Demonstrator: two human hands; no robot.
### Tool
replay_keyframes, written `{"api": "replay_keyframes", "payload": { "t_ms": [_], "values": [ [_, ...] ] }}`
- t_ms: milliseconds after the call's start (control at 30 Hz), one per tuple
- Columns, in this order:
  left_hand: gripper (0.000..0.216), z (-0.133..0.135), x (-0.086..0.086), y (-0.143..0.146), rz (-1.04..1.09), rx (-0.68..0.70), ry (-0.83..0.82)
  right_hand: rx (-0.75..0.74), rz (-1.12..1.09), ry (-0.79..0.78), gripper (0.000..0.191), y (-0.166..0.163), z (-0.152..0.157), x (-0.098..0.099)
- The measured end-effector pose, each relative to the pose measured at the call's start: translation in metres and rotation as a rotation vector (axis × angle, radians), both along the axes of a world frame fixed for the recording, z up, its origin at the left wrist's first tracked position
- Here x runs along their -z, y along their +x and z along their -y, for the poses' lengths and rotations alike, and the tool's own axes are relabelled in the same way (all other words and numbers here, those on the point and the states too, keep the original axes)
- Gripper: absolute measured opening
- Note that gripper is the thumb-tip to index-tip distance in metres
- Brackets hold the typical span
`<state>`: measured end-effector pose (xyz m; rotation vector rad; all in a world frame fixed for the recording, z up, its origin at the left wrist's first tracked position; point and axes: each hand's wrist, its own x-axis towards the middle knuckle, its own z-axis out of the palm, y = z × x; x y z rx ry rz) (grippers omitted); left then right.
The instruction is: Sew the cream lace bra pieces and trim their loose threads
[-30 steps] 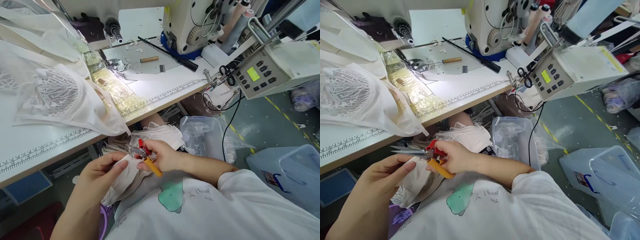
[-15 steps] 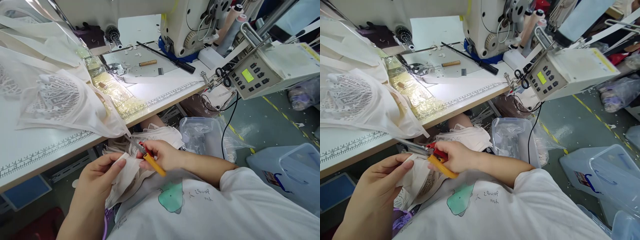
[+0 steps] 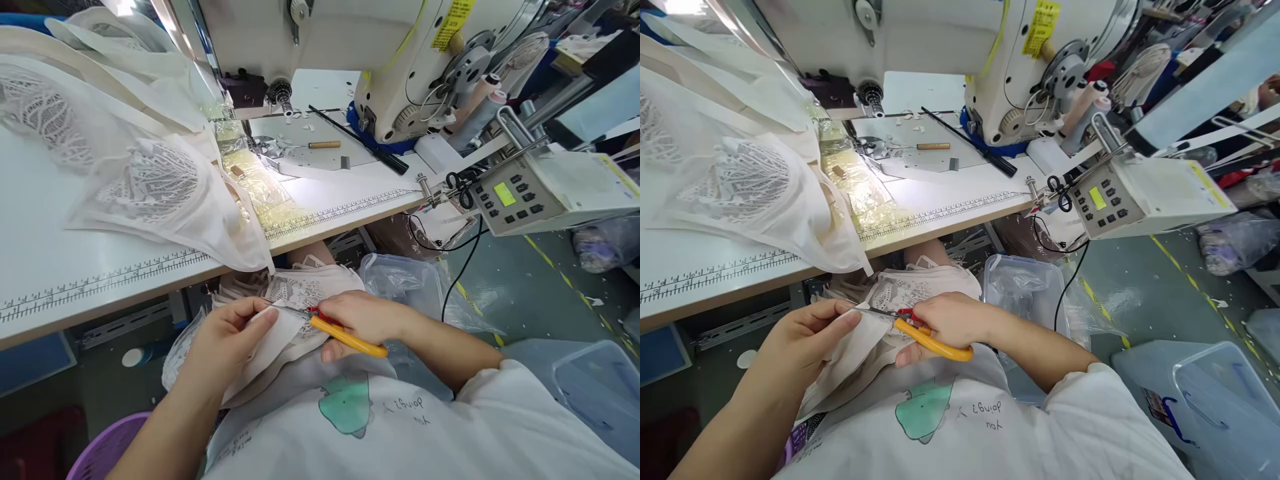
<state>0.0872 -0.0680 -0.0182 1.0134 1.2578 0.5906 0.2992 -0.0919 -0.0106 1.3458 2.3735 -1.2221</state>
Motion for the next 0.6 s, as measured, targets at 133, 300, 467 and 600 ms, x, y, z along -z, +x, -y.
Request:
{"api": "replay_keyframes", "payload": {
  "t_ms": [133, 300, 467, 600],
  "values": [
    [0.024, -0.002, 0.001, 0.001, -0.004, -0.018, -0.032, 0.031, 0.067, -0.007, 0.050, -0.001, -0.001, -0.006],
    [0.032, -0.001, 0.008, -0.004, 0.018, -0.024, -0.098, 0.075, 0.086, 0.010, 0.054, 0.000, -0.002, -0.005],
    [0.040, 0.000, 0.009, -0.004, 0.016, -0.001, -0.145, 0.188, 0.022, 0.003, 0.053, 0.002, 0.001, 0.003],
    [0.036, 0.003, -0.003, 0.001, -0.032, -0.007, -0.084, 0.353, -0.145, 0.029, 0.053, 0.006, 0.005, 0.012]
  ]
}}
